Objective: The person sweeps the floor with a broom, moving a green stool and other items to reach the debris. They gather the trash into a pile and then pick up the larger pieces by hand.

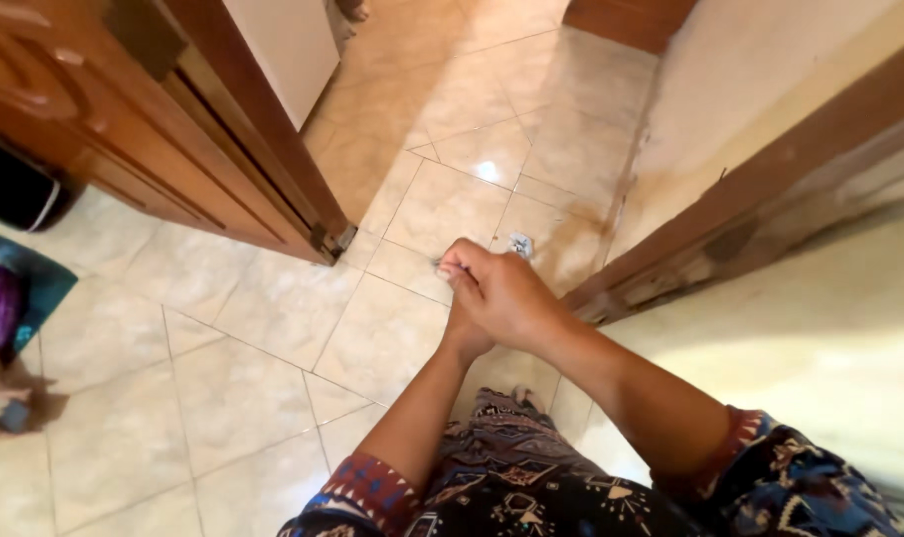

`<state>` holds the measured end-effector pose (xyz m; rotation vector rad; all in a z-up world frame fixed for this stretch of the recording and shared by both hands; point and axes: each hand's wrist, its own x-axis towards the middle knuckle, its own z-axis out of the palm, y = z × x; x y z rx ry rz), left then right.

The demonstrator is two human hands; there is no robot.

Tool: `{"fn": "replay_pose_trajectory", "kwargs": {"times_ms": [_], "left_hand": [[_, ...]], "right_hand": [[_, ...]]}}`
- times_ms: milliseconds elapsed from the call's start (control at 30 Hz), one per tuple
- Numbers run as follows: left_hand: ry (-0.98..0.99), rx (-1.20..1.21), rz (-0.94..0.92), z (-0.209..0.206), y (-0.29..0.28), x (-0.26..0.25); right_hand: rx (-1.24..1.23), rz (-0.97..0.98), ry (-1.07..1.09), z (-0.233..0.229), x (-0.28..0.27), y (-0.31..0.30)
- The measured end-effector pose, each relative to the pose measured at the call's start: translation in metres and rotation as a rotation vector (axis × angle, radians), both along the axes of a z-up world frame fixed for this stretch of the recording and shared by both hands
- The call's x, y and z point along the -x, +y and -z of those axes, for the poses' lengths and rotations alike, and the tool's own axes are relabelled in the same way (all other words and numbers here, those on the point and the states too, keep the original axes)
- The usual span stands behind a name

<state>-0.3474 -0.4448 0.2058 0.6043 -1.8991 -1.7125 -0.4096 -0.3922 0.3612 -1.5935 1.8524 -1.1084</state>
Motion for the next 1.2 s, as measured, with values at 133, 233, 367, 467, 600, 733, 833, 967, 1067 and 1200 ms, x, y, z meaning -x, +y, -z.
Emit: {"fn": "replay_pose_trajectory", "kwargs": {"times_ms": [133, 233, 367, 467, 600, 733, 833, 967, 1067, 1200], "left_hand": [[-0.005, 0.023, 0.026, -0.077, -0.006, -0.049], [-0.288, 0.210, 0.002, -0.102, -0.015, -0.083], [-0.350, 0.287, -0.095, -0.087, -0.038, -0.108], [-0.586, 0.250, -0.161, -0.046, -0.066, -0.121], [-0.662, 0.259, -0.274, -0.020, -0.104, -0.121], [-0.705, 0.256, -0.338, 0.018, -0.136, -0.108], [-0.598, 0.554, -0.207, 0.076, -0.162, -0.083], [-0.762, 0.434, -0.180, 0.081, -0.163, -0.017], [-0.776, 0.435, -0.141, 0.066, -0.167, 0.039], [-0.693, 0.294, -0.090, 0.027, -0.171, 0.108]], "right_hand": [[0.037, 0.059, 0.004, -0.054, -0.046, -0.003], [0.052, 0.027, -0.091, -0.072, -0.073, -0.012], [0.085, -0.005, -0.116, -0.057, -0.090, -0.036], [0.082, -0.015, -0.169, -0.035, -0.093, -0.064], [-0.070, -0.006, -0.361, -0.017, -0.084, -0.111], [-0.126, -0.021, -0.503, 0.038, -0.063, -0.151], [0.133, -0.096, -0.246, 0.075, -0.029, -0.171], [-0.007, -0.001, -0.254, 0.077, 0.036, -0.174], [-0.055, 0.069, -0.236, 0.069, 0.084, -0.177], [-0.033, 0.156, -0.179, 0.049, 0.139, -0.175]]}}
